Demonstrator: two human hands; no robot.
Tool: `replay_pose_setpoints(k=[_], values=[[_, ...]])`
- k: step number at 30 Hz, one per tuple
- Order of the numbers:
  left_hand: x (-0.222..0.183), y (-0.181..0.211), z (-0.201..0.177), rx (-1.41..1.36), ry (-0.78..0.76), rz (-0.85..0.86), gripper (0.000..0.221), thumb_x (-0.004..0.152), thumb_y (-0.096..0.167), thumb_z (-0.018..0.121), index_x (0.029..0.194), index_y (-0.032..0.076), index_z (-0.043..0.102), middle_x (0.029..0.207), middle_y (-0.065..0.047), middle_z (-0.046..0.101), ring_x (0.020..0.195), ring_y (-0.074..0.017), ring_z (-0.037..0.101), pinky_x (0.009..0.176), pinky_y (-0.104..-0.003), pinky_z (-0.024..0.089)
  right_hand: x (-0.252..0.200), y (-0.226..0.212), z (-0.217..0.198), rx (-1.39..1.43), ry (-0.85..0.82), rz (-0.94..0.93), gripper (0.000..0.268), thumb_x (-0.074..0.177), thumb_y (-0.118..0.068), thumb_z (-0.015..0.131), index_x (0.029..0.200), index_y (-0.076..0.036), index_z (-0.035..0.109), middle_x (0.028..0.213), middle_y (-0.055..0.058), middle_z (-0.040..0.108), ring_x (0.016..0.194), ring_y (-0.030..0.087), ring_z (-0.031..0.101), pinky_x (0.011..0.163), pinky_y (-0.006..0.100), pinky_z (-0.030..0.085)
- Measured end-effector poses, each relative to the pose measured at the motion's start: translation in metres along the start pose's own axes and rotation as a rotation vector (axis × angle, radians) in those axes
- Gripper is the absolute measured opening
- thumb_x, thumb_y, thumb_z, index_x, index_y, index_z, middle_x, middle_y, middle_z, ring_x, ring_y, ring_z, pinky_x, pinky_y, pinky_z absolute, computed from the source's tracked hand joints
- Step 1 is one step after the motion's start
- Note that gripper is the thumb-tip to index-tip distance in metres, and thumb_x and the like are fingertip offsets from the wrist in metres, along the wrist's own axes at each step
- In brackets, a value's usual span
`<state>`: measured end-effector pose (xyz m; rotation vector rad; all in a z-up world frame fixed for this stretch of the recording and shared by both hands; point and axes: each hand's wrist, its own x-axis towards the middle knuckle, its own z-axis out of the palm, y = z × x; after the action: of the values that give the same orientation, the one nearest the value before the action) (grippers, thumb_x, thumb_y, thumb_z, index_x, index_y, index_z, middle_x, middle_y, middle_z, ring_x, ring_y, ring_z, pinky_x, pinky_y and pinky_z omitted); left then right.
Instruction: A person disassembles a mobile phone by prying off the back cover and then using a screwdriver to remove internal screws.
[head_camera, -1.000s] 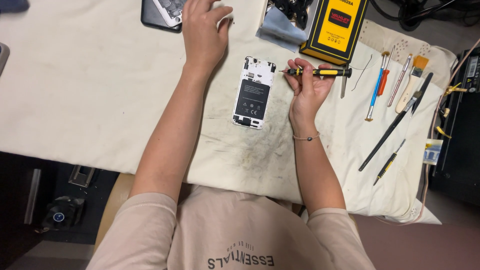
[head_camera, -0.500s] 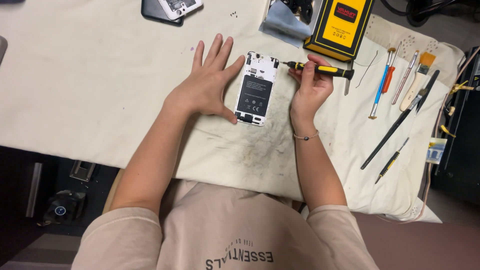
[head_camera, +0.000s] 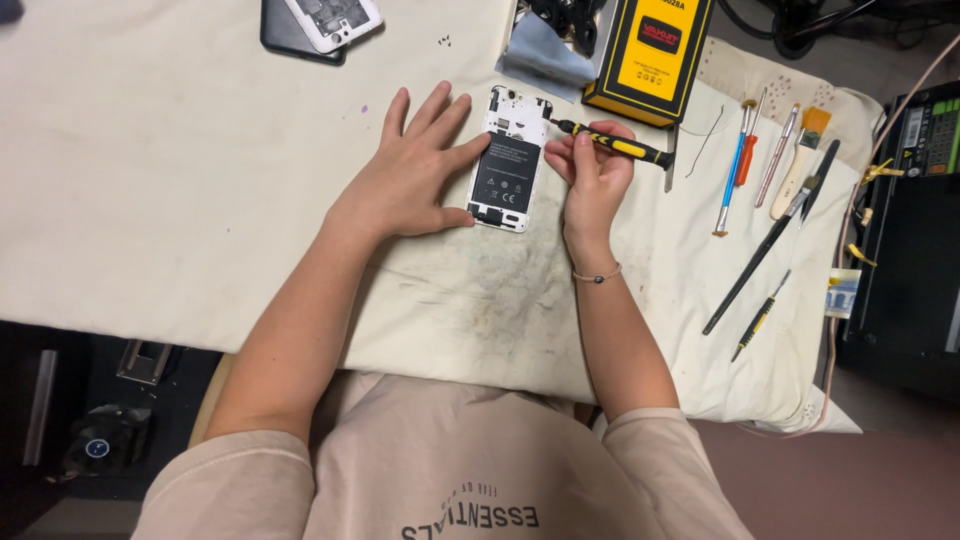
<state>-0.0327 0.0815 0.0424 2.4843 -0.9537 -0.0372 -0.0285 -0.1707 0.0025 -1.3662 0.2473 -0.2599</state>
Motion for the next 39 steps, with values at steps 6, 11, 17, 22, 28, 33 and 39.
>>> replay_pose_setpoints(k=[6,11,17,22,28,33,39], values=[[0.001,0.0,0.002,0.025,-0.017,-0.023,0.098,0.073,0.059,0.083,0.15,0.008,0.05,0.159,-0.028,0.033,0.152,-0.0473,0.016,0.117,-0.071,0.01,0.006,-0.009,-0.005,-0.069,0.096,0.056,0.006,0.092,-0.009,0.054,0.096,-0.009,0.049,0.065,0.01,0.05,0.04,0.021,0.051,0.037,0.031,0.041],[0.001,0.001,-0.001,0.003,-0.021,-0.034,0.097,0.071,0.057,0.085,0.148,0.008,0.051,0.157,-0.027,0.035,0.152,-0.0461,0.017,0.118,-0.069,0.012,0.007,-0.011,-0.004,-0.109,0.058,0.093,0.009,0.093,-0.01,0.052,0.1,-0.009,0.047,0.062,0.018,0.059,0.04,0.023,0.056,0.035,0.031,0.044],[0.001,0.0,-0.001,0.005,-0.015,-0.016,0.097,0.075,0.058,0.084,0.149,0.006,0.049,0.157,-0.027,0.035,0.151,-0.0458,0.017,0.117,-0.07,0.013,0.005,-0.012,-0.002,-0.101,0.071,0.106,0.01,0.096,-0.014,0.053,0.103,-0.008,0.048,0.071,0.021,0.063,0.056,0.031,0.073,0.041,0.031,0.056],[0.0,-0.001,0.004,0.008,0.018,0.002,0.094,0.079,0.055,0.083,0.148,0.002,0.047,0.157,-0.027,0.036,0.15,-0.0469,0.019,0.116,-0.07,0.015,0.003,-0.01,-0.003,-0.066,0.061,0.119,0.011,0.098,-0.016,0.055,0.104,-0.01,0.05,0.076,0.021,0.066,0.068,0.032,0.079,0.048,0.034,0.064],[0.001,-0.002,0.005,0.099,0.06,0.007,0.086,0.085,0.058,0.075,0.147,0.006,0.049,0.152,-0.025,0.042,0.148,-0.0448,0.025,0.115,-0.069,0.021,0.005,-0.005,-0.005,-0.126,-0.014,0.071,0.015,0.1,-0.019,0.057,0.109,-0.009,0.05,0.081,0.019,0.07,0.08,0.03,0.081,0.053,0.032,0.066],[0.002,-0.003,0.004,0.017,-0.028,-0.04,0.096,0.076,0.054,0.082,0.152,0.008,0.046,0.156,-0.022,0.038,0.15,-0.0436,0.023,0.117,-0.068,0.014,-0.012,-0.009,-0.002,-0.197,-0.22,-0.127,0.009,0.1,-0.01,0.057,0.109,-0.008,0.054,0.069,0.013,0.061,0.05,0.014,0.054,0.048,0.024,0.043],[0.001,-0.004,0.003,0.006,-0.038,-0.039,0.087,0.08,0.046,0.078,0.152,0.009,0.046,0.16,-0.022,0.035,0.149,-0.0439,0.024,0.117,-0.068,0.014,-0.038,-0.015,0.013,-0.249,-0.441,-0.044,0.009,0.096,-0.011,0.061,0.101,-0.004,0.058,0.074,0.015,0.065,0.053,0.017,0.063,0.046,0.022,0.045]])
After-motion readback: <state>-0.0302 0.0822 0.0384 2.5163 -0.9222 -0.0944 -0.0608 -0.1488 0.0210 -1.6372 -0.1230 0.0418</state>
